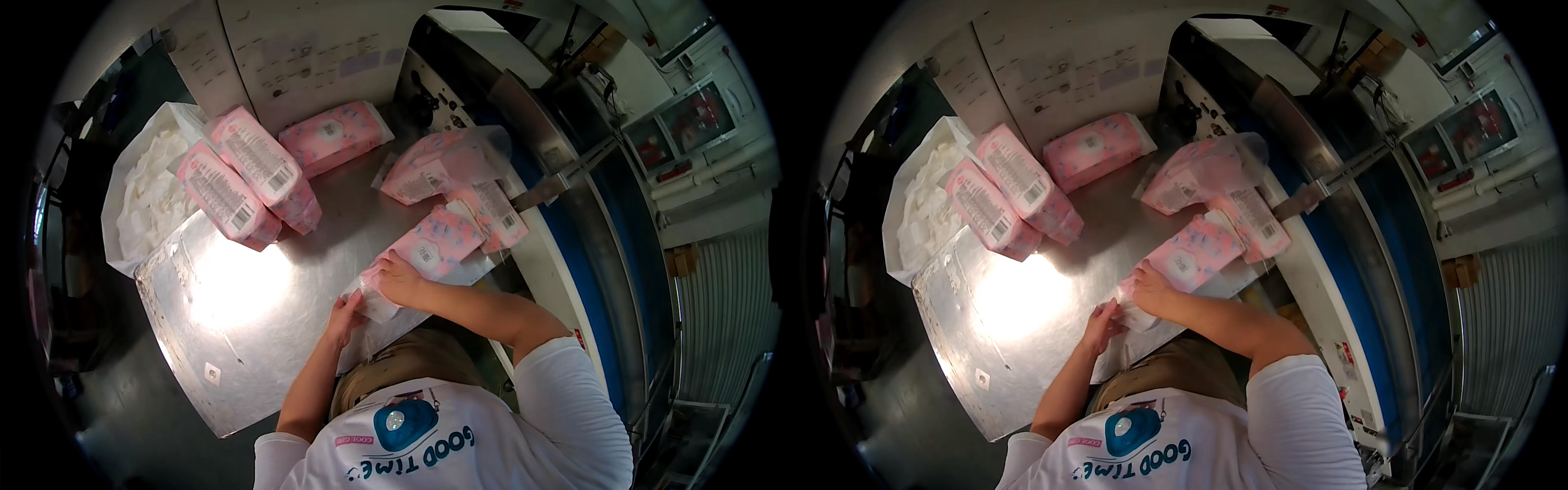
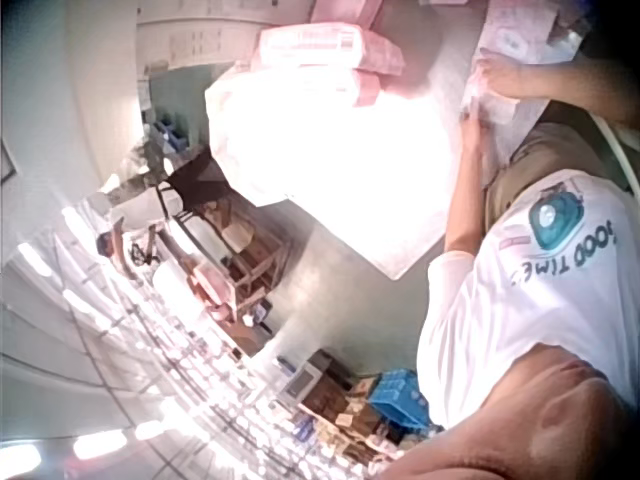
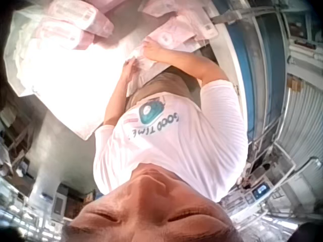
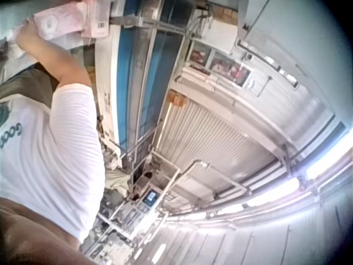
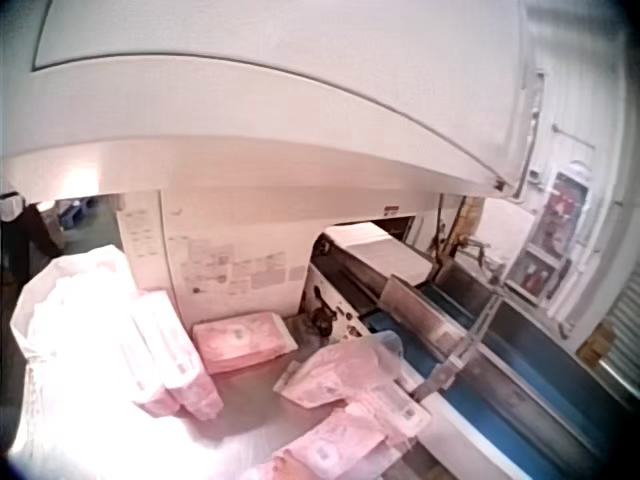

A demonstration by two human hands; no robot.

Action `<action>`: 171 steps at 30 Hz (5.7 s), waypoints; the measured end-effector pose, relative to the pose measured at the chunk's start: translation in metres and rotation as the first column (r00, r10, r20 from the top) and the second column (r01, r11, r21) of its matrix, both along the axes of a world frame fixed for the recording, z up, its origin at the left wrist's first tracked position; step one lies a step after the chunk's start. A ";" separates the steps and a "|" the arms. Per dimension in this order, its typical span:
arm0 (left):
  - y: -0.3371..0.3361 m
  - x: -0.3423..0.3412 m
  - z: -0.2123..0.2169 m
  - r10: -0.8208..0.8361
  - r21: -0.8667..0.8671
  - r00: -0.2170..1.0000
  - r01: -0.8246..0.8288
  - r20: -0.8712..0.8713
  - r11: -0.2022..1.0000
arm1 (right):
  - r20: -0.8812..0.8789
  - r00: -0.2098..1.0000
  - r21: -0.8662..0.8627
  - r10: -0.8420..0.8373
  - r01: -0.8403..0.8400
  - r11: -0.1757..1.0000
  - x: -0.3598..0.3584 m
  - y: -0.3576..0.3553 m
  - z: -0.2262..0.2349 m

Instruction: The person takes white rectangular pads from a pile, aligns them into stacks, and places them onto a moving conveyor belt; they also gather empty pink plastic bags and interact with a machine control panel.

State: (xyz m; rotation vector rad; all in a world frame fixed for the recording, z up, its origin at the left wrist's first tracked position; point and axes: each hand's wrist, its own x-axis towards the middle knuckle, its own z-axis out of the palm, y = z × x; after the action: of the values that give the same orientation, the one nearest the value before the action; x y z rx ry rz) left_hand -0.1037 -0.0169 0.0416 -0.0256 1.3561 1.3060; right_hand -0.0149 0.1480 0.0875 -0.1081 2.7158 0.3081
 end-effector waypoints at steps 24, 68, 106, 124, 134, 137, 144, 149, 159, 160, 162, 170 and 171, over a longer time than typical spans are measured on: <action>-0.016 -0.049 0.007 -0.408 -0.270 0.412 0.353 -0.814 0.896 | -0.294 0.818 -0.424 -0.494 0.352 0.835 0.105 -0.018 0.041; 0.063 0.068 -0.026 0.074 -0.119 0.979 -0.052 0.189 0.991 | 0.716 -0.215 -0.581 -0.664 0.344 -0.738 0.085 -0.062 -0.055; 0.062 0.043 -0.003 -0.244 0.030 0.872 0.282 -0.425 0.959 | -0.543 0.308 -0.793 -0.781 0.119 0.598 0.043 0.111 0.110; 0.073 0.067 0.023 -0.198 -0.159 0.805 0.130 -0.559 0.979 | 0.560 0.817 -0.095 -0.138 0.228 0.969 -0.063 0.284 0.033; 0.078 0.070 0.027 -0.140 -0.133 0.791 0.075 -0.595 0.988 | 0.457 0.871 -0.300 -0.183 0.345 0.889 -0.057 0.283 0.073; 0.079 0.065 0.029 -0.166 -0.153 0.808 0.095 -0.566 0.984 | 0.426 0.883 -0.379 -0.195 0.370 0.848 -0.056 0.277 0.084; 0.086 0.068 0.001 -0.132 -0.092 0.758 0.095 -0.639 0.991 | 0.355 0.926 -0.531 -0.129 0.313 0.787 -0.082 0.231 0.088; 0.086 0.083 -0.003 -0.147 -0.156 0.727 0.056 -0.671 0.986 | 0.277 0.959 -0.611 -0.065 0.227 0.759 -0.111 0.178 0.072; 0.095 0.099 -0.017 -0.143 -0.151 0.750 0.058 -0.645 0.987 | 0.230 0.969 -0.578 -0.085 0.207 0.790 -0.144 0.158 0.066; 0.098 0.099 -0.016 -0.115 -0.141 0.753 0.030 -0.648 0.990 | 0.221 0.971 -0.573 -0.095 0.208 0.793 -0.149 0.163 0.072; 0.099 0.101 -0.012 -0.074 -0.125 0.758 -0.009 -0.648 0.992 | 0.207 0.972 -0.588 -0.114 0.217 0.779 -0.149 0.171 0.079; 0.082 0.077 0.003 -0.185 -0.186 0.751 0.084 -0.634 0.979 | -0.010 0.916 -0.729 -0.402 0.268 0.630 -0.143 0.240 0.174; 0.079 0.074 0.007 -0.194 -0.178 0.745 0.103 -0.638 0.979 | -0.036 0.896 -0.761 -0.442 0.262 0.594 -0.147 0.255 0.186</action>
State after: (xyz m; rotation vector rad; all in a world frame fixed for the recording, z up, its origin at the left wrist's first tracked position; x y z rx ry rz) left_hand -0.0301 0.0616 0.0486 0.4902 1.9955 1.1215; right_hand -0.1621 0.4028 0.2732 0.2687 2.8049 -0.9933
